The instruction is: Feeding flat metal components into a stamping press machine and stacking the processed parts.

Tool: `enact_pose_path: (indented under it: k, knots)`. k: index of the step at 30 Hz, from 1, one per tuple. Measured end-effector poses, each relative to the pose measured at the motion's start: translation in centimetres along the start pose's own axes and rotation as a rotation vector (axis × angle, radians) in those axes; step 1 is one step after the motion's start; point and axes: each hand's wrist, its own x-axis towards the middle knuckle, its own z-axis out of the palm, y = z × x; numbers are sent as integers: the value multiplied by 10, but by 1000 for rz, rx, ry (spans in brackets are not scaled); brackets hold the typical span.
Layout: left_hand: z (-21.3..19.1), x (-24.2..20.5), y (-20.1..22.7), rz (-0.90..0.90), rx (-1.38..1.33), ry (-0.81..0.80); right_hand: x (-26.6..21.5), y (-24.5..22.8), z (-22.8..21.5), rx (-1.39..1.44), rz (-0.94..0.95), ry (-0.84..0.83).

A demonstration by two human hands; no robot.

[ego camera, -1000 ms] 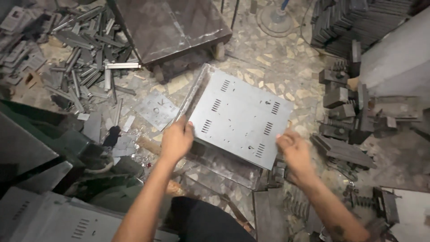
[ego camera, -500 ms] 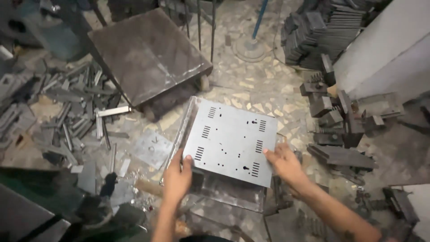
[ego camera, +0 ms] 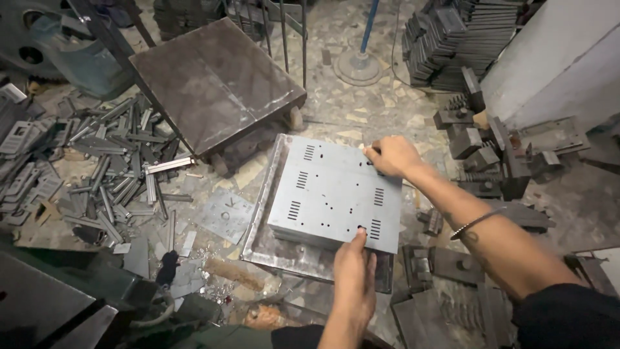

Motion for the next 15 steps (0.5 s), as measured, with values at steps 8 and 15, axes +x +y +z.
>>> enact_pose_path:
  k: [8,15]
  knots:
    - [-8,1,0,17,133,36,-13,-6,-1,17,49,19]
    - [-58,-43,22,120,-41,155,-29,-24,49,37,-383,420]
